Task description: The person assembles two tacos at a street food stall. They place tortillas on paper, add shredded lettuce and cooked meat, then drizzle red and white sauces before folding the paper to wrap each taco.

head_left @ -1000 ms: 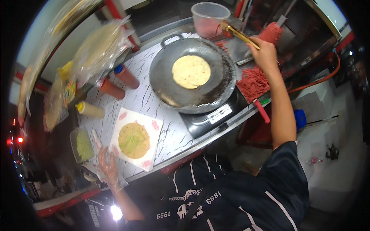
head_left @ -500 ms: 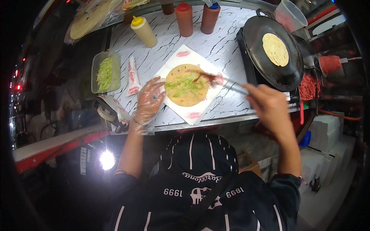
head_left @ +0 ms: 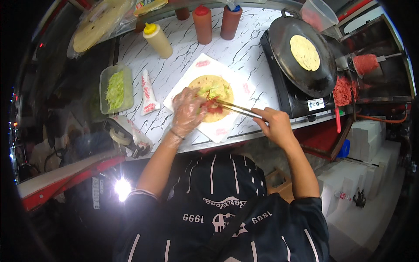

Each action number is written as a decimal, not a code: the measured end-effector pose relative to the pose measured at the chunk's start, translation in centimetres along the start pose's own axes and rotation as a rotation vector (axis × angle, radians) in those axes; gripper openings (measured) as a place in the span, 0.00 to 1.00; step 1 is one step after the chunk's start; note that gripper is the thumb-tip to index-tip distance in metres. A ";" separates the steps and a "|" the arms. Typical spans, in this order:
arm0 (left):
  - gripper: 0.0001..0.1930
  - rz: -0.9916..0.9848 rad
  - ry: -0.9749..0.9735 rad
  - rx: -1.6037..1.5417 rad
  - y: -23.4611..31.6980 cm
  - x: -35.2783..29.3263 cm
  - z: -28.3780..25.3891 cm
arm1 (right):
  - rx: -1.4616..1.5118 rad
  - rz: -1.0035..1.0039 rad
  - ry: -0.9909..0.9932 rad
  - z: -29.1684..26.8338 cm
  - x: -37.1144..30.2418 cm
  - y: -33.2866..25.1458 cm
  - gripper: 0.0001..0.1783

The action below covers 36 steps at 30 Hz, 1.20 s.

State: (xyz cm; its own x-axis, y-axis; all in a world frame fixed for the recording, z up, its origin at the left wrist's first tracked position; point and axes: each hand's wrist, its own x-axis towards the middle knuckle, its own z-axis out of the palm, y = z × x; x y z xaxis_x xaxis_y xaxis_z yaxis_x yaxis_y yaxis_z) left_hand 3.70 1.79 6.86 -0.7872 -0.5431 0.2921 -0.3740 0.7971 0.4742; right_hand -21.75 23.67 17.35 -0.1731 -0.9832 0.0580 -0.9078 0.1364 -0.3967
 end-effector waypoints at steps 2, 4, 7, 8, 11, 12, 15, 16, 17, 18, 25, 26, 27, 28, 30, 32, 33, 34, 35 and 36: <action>0.20 0.004 0.065 0.009 -0.4 0.0 -0.4 | 0.030 0.025 0.067 0.3 -0.3 0.5 0.16; 0.20 -0.040 -0.056 0.028 -1.2 -0.5 -1.3 | 0.027 0.089 0.054 0.1 -0.8 0.9 0.19; 0.20 -0.137 -0.072 0.056 -2.0 -0.9 -2.2 | 0.077 0.103 0.027 -0.7 -1.6 1.3 0.24; 0.20 -0.136 0.008 0.040 -2.0 -0.8 -2.3 | 0.123 0.147 -0.003 -1.0 -1.8 1.5 0.27; 0.22 -0.012 -0.103 0.030 -1.2 0.0 -1.9 | 0.142 0.041 0.029 -1.3 -1.8 2.0 0.29; 0.25 -0.038 -0.241 0.045 -0.8 0.4 -1.9 | 0.134 0.061 0.012 -1.4 -1.8 2.1 0.29; 0.28 -0.111 -0.148 -0.035 0.2 1.5 -2.4 | 0.125 0.051 0.020 -1.3 -1.5 2.7 0.29; 0.29 -0.102 -0.138 -0.038 0.7 1.9 -2.3 | 0.124 0.048 0.037 -1.3 -1.3 2.9 0.29; 0.30 -0.097 -0.129 -0.043 1.0 2.2 -2.0 | 0.107 0.080 0.028 -1.4 -1.3 2.9 0.29; 0.31 -0.113 -0.149 -0.018 1.2 2.5 -1.7 | 0.118 0.045 0.045 -1.5 -1.3 3.0 0.31; 0.39 0.103 -0.010 -0.075 0.4 2.8 0.7 | 0.289 0.124 0.349 -8.5 -4.3 5.2 0.33; 0.39 0.046 -0.132 0.027 0.2 2.4 0.8 | 0.263 0.201 0.388 -10.4 -5.0 6.7 0.32; 0.39 0.070 -0.193 0.148 0.3 1.7 0.9 | 0.241 0.249 0.467 -12.4 -5.8 8.8 0.32; 0.42 0.071 -0.216 0.139 0.1 1.7 1.0 | 0.351 0.331 0.591 -13.9 -6.1 11.1 0.30; 0.46 0.047 -0.153 0.140 0.7 1.3 1.0 | 0.260 0.364 0.807 -16.6 -6.3 17.5 0.25; 0.50 -0.013 -0.179 0.249 1.9 0.9 0.8 | 0.175 0.441 0.861 -18.2 -6.3 24.5 0.21; 0.52 -0.075 -0.326 0.404 2.7 0.8 0.7 | 0.097 0.555 0.783 -18.3 -5.8 27.9 0.20; 0.52 -0.111 -0.380 0.412 3.4 0.9 0.4 | 0.025 0.633 0.716 -18.1 -4.9 31.1 0.19; 0.51 -0.222 -0.482 0.434 4.2 1.1 0.0 | -0.070 0.651 0.678 -17.9 -3.6 34.1 0.18; 0.51 -0.287 -0.555 0.470 4.7 1.6 -0.4 | -0.128 0.702 0.618 -17.5 -1.8 36.5 0.17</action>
State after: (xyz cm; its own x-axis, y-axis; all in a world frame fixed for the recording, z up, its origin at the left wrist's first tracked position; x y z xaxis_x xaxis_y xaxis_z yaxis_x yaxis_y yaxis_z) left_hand 0.87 4.58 9.93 -0.7118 -0.6325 -0.3054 -0.6713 0.7406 0.0309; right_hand -61.33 32.52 18.82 -0.8347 -0.4381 0.3336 -0.5479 0.7211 -0.4240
